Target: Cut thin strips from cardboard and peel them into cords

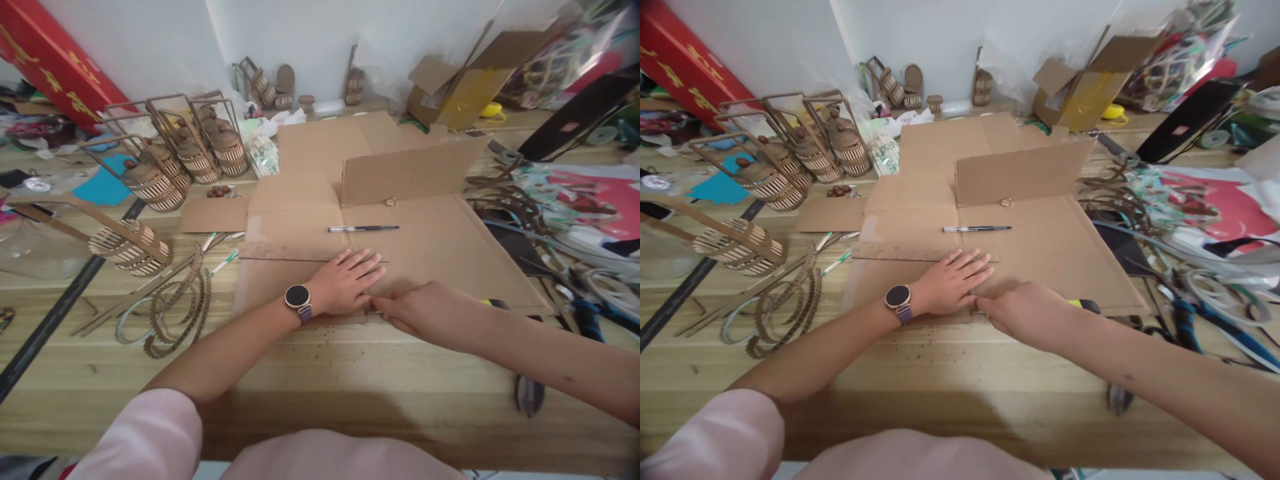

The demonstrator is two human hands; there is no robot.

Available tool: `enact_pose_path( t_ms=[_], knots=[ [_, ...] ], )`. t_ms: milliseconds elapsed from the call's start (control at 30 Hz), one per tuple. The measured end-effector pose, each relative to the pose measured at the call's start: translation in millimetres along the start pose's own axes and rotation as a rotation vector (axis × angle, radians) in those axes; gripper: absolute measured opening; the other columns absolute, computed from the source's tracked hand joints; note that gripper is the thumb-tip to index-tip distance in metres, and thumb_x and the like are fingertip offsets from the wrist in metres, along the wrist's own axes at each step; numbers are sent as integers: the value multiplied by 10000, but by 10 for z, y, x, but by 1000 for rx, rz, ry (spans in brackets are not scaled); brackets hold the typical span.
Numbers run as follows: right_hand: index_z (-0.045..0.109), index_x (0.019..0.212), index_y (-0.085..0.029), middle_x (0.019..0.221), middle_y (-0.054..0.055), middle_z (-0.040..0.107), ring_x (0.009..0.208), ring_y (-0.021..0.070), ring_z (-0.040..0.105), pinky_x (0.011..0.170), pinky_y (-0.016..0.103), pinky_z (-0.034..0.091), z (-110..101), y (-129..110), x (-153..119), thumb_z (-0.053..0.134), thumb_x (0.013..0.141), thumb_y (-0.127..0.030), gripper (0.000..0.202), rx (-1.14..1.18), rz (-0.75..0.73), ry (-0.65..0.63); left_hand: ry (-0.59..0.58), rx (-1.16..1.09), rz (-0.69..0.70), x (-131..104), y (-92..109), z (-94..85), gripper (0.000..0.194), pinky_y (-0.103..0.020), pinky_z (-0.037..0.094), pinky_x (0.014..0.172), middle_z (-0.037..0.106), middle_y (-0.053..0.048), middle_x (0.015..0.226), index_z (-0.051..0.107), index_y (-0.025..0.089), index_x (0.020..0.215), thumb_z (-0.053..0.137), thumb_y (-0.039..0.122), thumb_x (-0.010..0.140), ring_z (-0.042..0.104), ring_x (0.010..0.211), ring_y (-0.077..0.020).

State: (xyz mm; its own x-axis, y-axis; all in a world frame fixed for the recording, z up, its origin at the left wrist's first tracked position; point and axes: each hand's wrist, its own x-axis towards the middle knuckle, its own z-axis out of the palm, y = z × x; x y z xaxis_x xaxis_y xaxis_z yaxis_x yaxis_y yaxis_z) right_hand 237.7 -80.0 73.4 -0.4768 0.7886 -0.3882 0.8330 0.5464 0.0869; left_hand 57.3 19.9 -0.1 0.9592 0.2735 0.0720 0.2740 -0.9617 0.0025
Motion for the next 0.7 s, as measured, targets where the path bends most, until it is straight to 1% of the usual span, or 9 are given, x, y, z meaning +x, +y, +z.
enact_pose_path(
  t_ms=[100, 200, 300, 400, 533, 633, 700],
  knots=[
    [695, 1151, -251, 709, 33, 744, 602, 199, 698, 479, 259, 223, -74, -58, 32, 521, 940, -164, 287, -37, 26, -46, 16, 5, 5, -2, -1, 8, 601, -484, 207, 1252, 323, -104, 1673, 367, 175, 1585, 332, 488, 1073, 242, 1569, -288],
    [685, 1220, -260, 729, 53, 755, 591, 224, 708, 474, 253, 235, -143, -108, 80, 579, 851, -61, 432, -77, 38, -88, 9, 9, 10, 0, -1, 0, 608, -485, 199, 1255, 313, -112, 1676, 358, 165, 1589, 346, 481, 1070, 244, 1568, -294],
    [669, 1274, -281, 735, 56, 760, 559, 211, 696, 477, 243, 267, -174, -131, 106, 594, 804, -10, 547, -96, 27, -117, -13, 7, 8, 7, 2, -12, 628, -487, 194, 1257, 300, -115, 1681, 337, 160, 1599, 333, 501, 1071, 235, 1571, -296],
    [661, 1280, -284, 727, 51, 756, 540, 202, 686, 478, 242, 284, -155, -132, 93, 581, 796, 3, 568, -112, 31, -128, -30, 7, 14, 10, 0, -12, 664, -499, 192, 1256, 288, -114, 1685, 335, 163, 1600, 318, 557, 1065, 217, 1576, -305],
    [668, 1258, -287, 657, 38, 729, 556, 222, 699, 462, 252, 258, -90, -108, 57, 556, 806, -4, 545, -133, 38, -136, -32, 9, 19, 0, -10, -10, 699, -493, 190, 1259, 280, -111, 1687, 337, 169, 1600, 304, 605, 1054, 207, 1579, -298],
    [657, 1291, -298, 696, 43, 753, 593, 225, 713, 458, 254, 241, -31, -47, 16, 541, 830, -13, 554, -129, 31, -134, -43, 9, 17, -6, -14, -23, 705, -484, 181, 1262, 266, -101, 1694, 326, 180, 1605, 297, 617, 1052, 196, 1583, -293],
    [665, 1280, -299, 716, 39, 761, 597, 223, 714, 456, 258, 223, 20, 23, -35, 542, 850, -29, 522, -122, 34, -136, -54, 7, 18, -5, -14, -37, 716, -478, 178, 1263, 261, -96, 1697, 323, 189, 1607, 300, 634, 1046, 189, 1586, -290]
  ],
)
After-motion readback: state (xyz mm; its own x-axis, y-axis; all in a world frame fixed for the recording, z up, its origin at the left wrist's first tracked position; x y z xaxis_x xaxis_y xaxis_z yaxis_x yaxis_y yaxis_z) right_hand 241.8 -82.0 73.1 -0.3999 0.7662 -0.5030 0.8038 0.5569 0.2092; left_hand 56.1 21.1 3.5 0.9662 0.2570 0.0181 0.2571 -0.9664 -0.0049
